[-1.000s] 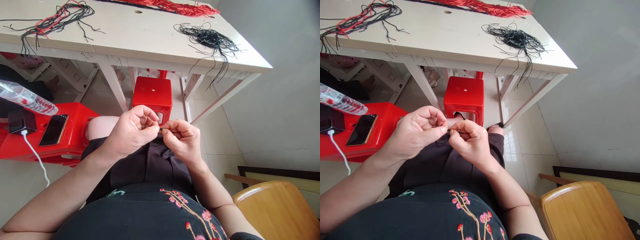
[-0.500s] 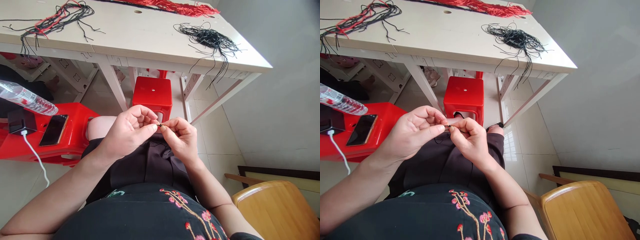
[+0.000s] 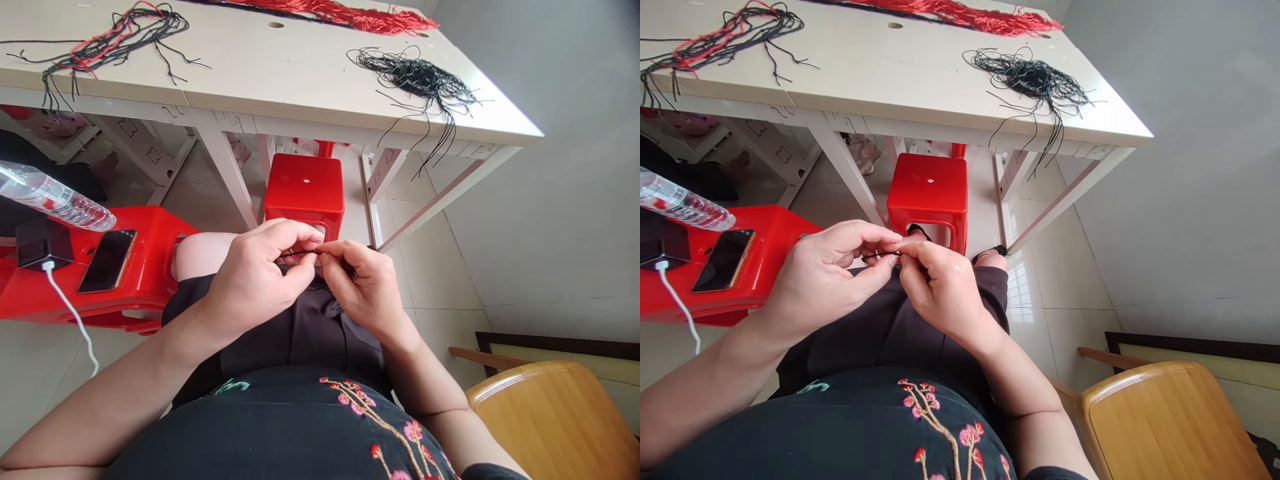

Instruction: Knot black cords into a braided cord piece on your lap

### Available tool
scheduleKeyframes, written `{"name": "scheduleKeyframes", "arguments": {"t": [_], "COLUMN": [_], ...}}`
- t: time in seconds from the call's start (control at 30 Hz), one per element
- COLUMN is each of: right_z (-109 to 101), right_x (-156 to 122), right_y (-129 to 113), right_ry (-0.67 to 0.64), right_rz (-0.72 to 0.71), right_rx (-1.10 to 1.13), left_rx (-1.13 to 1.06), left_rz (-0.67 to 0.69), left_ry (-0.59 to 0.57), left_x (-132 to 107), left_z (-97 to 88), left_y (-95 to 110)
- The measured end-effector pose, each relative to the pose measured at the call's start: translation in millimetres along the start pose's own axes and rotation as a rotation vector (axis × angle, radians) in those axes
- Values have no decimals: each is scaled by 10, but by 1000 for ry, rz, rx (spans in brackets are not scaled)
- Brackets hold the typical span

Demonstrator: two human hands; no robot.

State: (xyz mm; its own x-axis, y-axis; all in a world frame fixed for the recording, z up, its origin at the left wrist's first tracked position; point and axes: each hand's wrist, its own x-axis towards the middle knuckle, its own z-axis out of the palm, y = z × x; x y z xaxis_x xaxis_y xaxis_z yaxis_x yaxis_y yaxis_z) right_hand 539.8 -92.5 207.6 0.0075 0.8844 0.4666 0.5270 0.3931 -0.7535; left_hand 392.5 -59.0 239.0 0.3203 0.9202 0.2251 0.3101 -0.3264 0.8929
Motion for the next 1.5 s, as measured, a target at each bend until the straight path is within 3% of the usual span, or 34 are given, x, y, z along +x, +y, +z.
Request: {"name": "scheduleKeyframes", "arguments": {"t": [0.2,0.37,0.5,0.63,0.77,1.1,1.33,1.5], "right_z": [34,0,-58,-67,-44,-34,-12,27], "right_x": [0,-2,53,113,131,123,77,69], "right_y": [-15,-29,22,97,109,80,-40,-62], "right_ry": [51,88,67,55,14,-11,80,97], "right_rz": [-19,49,230,381,451,407,194,234], "right_rx": [-3,69,339,621,751,762,513,358], "left_rx": [-2,-84,-284,-413,-422,-334,-366,-316], "left_rz": [36,36,-92,-233,-248,-260,-251,-156], "left_ry": [59,12,-93,-45,-42,-77,-58,0], "left_x": [37,61,112,157,159,177,174,115], "left_z": [40,60,21,-28,-57,-37,-24,-3], "left_y": [27,0,-24,2,39,58,75,77]}}
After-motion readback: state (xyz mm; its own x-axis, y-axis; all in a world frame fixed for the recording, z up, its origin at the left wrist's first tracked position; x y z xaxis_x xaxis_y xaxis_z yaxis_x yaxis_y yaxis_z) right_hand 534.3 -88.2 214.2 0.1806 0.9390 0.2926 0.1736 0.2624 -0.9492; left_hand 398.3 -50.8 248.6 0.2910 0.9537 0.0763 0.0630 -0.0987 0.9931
